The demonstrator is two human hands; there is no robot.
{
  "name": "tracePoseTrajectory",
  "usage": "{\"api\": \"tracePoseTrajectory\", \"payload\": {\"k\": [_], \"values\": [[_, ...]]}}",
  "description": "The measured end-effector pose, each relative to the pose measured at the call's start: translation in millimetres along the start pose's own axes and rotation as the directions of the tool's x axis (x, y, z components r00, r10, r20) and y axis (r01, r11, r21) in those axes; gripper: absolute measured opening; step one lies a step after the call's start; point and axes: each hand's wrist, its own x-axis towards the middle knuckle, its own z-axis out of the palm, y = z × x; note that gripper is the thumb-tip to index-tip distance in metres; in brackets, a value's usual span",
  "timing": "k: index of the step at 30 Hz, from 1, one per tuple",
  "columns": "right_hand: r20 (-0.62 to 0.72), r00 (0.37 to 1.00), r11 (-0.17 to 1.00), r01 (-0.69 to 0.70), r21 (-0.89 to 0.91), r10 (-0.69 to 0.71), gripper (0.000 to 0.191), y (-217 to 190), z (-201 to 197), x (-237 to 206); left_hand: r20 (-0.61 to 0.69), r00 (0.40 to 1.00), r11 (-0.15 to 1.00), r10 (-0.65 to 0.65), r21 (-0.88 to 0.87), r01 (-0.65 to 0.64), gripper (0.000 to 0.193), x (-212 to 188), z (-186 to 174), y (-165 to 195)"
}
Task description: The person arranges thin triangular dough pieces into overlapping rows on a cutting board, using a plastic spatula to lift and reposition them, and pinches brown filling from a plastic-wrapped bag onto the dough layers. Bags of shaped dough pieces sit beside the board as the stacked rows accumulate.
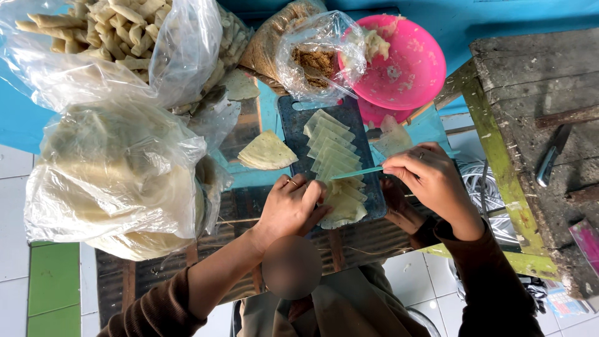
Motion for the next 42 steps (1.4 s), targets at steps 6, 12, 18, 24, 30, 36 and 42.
{"api": "tracePoseTrajectory", "payload": {"k": [6,12,18,24,30,36,42], "values": [[0.013,0.996,0.992,0.091,0.084,-0.092,0.013,20,7,9,-0.061,0.990,0.991,-0.126,-0.059,0.123,0.050,4,-6,4],[0.020,0.960,0.959,0.278,0.052,-0.279,0.019,38,19,17,-0.046,0.978,0.972,-0.204,-0.125,0.197,0.044,6,-8,2],[0.054,0.924,0.922,0.371,0.109,-0.378,0.018,46,29,42,-0.043,0.982,0.982,-0.186,-0.053,0.184,0.033,5,-4,0],[0.057,0.904,0.883,0.398,0.248,-0.423,0.037,43,29,58,-0.048,0.984,0.985,-0.172,-0.022,0.171,0.032,7,-8,1],[0.049,0.865,0.866,0.500,0.007,-0.500,0.014,61,50,62,-0.021,0.988,0.988,-0.153,0.002,0.153,0.037,8,-11,6],[0.081,0.832,0.806,0.553,-0.212,-0.549,0.013,74,55,54,-0.003,0.983,0.983,-0.184,-0.002,0.184,0.037,9,-10,5],[0.038,0.850,0.806,0.512,-0.297,-0.526,0.013,70,58,54,0.015,0.979,0.979,-0.206,-0.008,0.206,0.036,7,-9,5]]}}
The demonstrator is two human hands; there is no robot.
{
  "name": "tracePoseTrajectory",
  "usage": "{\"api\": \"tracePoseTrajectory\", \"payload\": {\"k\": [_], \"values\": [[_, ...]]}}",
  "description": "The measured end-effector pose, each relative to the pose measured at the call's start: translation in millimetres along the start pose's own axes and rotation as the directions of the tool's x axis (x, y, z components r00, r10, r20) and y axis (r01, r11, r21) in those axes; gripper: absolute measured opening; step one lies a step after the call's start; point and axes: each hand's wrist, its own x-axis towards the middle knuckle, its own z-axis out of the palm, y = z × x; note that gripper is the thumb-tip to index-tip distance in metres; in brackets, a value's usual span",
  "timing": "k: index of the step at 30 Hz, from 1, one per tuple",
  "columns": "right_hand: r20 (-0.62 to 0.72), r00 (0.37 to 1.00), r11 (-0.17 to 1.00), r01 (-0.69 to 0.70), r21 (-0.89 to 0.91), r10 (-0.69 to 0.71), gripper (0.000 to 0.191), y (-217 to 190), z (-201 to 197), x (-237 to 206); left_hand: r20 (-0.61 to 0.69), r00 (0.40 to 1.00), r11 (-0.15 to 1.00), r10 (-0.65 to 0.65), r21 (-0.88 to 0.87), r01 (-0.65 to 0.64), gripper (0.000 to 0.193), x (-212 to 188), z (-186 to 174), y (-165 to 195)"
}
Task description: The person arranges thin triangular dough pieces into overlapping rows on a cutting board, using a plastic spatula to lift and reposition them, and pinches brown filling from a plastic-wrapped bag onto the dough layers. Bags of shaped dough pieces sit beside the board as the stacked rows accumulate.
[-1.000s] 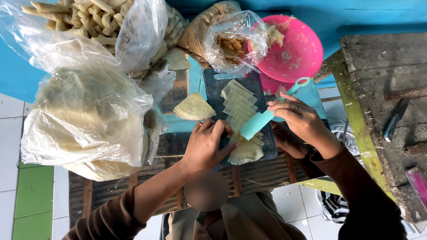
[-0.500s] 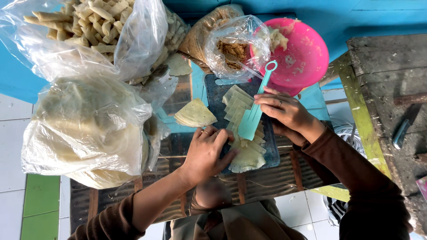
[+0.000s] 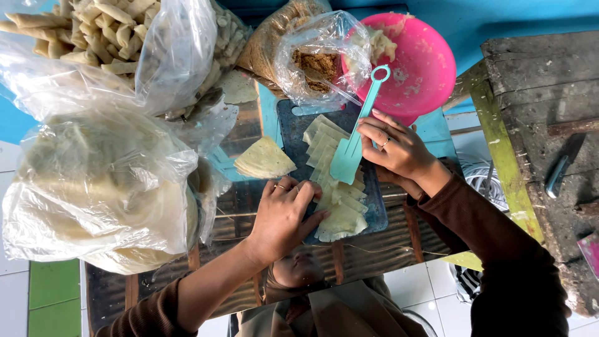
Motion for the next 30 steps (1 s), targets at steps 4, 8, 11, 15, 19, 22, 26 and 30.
{"api": "tracePoseTrajectory", "payload": {"k": [4,8,11,15,19,22,26,30], "values": [[-0.034,0.999,0.998,-0.037,-0.041,0.036,0.013,-3,-1,0,-0.012,1.000,1.000,0.010,0.015,-0.010,0.036,0,2,-1],[-0.064,0.994,0.993,-0.091,-0.072,0.087,0.014,-4,-6,4,-0.015,1.000,1.000,0.010,0.008,-0.010,0.037,0,3,-1],[-0.114,0.983,0.982,-0.153,-0.112,0.140,0.021,-7,-16,10,-0.019,1.000,1.000,0.008,-0.002,-0.008,0.036,0,3,0],[-0.062,0.921,0.919,-0.376,0.115,0.384,0.019,-17,-40,10,-0.045,0.999,1.000,0.008,-0.014,-0.009,0.037,0,3,0],[0.461,0.721,0.543,-0.693,0.473,0.518,0.017,-17,-67,-2,-0.041,0.999,0.999,-0.010,-0.034,0.009,0.037,0,2,2],[0.700,0.613,0.389,-0.785,0.483,0.367,0.017,-11,-68,-6,-0.041,0.999,0.998,-0.017,-0.067,0.014,0.040,0,0,2],[0.770,0.574,0.384,-0.802,0.458,0.280,0.014,-8,-59,-4,-0.019,0.999,0.995,-0.039,-0.092,0.037,0.043,1,-3,2],[0.674,0.695,0.480,-0.694,0.536,0.251,0.016,-13,-57,2,-0.023,0.999,0.995,-0.048,-0.089,0.046,0.044,1,-3,2]]}}
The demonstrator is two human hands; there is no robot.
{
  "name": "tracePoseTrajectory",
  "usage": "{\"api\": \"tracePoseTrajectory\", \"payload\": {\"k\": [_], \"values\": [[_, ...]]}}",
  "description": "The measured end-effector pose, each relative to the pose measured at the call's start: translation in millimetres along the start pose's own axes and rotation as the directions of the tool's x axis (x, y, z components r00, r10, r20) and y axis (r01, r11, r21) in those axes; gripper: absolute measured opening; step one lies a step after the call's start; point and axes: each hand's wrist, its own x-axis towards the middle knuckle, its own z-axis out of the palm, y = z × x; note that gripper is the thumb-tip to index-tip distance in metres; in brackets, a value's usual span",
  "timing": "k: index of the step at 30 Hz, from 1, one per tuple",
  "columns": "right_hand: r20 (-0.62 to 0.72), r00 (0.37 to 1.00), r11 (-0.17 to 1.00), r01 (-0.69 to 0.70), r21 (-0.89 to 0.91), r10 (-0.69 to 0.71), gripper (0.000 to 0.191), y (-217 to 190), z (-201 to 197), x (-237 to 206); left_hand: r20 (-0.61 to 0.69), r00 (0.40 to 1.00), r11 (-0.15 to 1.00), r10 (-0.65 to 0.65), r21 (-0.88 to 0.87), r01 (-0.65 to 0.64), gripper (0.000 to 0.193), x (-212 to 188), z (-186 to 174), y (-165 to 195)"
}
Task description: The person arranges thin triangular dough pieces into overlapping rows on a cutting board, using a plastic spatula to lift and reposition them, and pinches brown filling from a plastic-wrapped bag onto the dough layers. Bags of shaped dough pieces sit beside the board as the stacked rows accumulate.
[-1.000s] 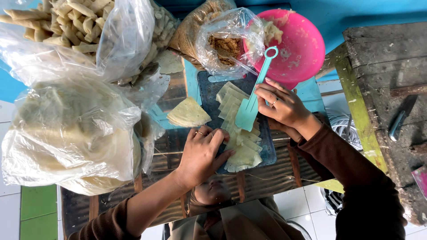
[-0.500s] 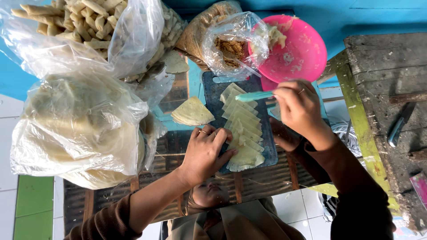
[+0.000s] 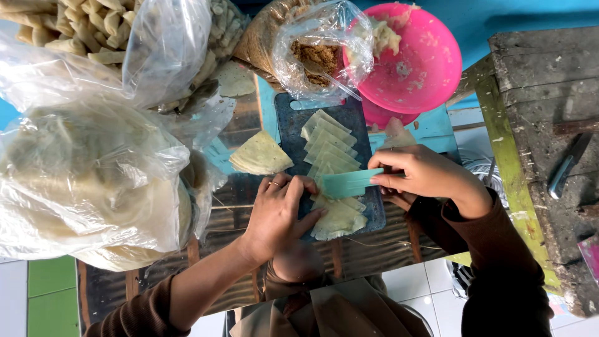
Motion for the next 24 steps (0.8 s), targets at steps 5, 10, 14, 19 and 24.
{"api": "tracePoseTrajectory", "payload": {"k": [5,10,14,19,24], "values": [[-0.206,0.976,0.975,0.018,-0.222,-0.065,0.018,-10,7,-2,0.015,1.000,1.000,-0.006,-0.005,0.006,0.044,-1,0,0],[-0.326,0.942,0.974,-0.002,-0.225,-0.074,0.019,-8,9,7,0.033,0.999,1.000,-0.008,-0.003,0.009,0.043,-1,-1,0],[-0.421,0.898,0.922,-0.050,-0.385,-0.127,0.018,-6,12,9,0.013,1.000,1.000,0.011,0.002,-0.011,0.043,-1,0,0],[-0.586,0.797,0.972,0.007,-0.235,-0.148,0.017,4,11,3,0.007,1.000,1.000,0.025,-0.009,-0.025,0.040,-1,1,-1],[-0.351,0.910,0.972,-0.175,0.159,0.221,0.022,23,14,13,-0.087,0.996,1.000,0.010,0.025,-0.008,0.041,0,2,-4]]}}
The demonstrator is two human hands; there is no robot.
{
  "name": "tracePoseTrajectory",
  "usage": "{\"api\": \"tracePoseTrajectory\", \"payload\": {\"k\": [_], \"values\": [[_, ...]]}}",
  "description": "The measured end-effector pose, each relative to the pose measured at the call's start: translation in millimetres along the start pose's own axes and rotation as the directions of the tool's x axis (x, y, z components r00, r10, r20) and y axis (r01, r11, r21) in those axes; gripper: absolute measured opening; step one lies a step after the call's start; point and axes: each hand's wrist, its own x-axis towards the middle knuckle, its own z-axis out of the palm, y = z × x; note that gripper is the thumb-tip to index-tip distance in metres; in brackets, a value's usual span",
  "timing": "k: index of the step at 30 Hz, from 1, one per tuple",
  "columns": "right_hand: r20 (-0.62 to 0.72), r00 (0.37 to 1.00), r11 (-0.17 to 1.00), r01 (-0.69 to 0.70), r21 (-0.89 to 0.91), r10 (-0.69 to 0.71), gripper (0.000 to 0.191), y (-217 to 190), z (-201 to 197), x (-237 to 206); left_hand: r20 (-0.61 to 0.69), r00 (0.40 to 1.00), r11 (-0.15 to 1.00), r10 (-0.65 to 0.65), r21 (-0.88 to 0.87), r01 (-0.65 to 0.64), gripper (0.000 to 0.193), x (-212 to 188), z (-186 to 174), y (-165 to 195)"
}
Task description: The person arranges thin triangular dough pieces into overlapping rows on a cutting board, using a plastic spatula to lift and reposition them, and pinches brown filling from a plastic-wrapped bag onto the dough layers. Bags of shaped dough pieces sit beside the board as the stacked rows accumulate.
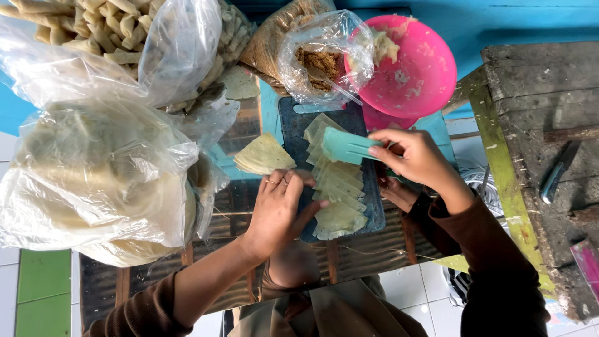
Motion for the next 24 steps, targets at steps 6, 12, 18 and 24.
{"api": "tracePoseTrajectory", "payload": {"k": [6,12,18,24], "values": [[-0.085,0.976,0.947,0.171,-0.270,-0.201,0.021,0,11,10,0.031,0.997,0.944,0.066,0.321,-0.073,0.055,3,12,-4],[-0.247,0.843,0.808,0.312,-0.500,-0.478,0.015,-16,12,8,0.071,0.995,0.932,0.072,0.351,-0.092,0.056,-1,13,-10],[-0.098,0.890,0.863,0.399,-0.309,-0.446,0.018,-16,-3,7,0.048,0.996,0.929,0.080,0.359,-0.092,0.056,-1,19,-10],[-0.145,0.883,0.771,0.296,-0.563,-0.446,0.018,-11,10,20,0.059,0.995,0.930,0.076,0.357,-0.092,0.057,-2,21,-13]]}}
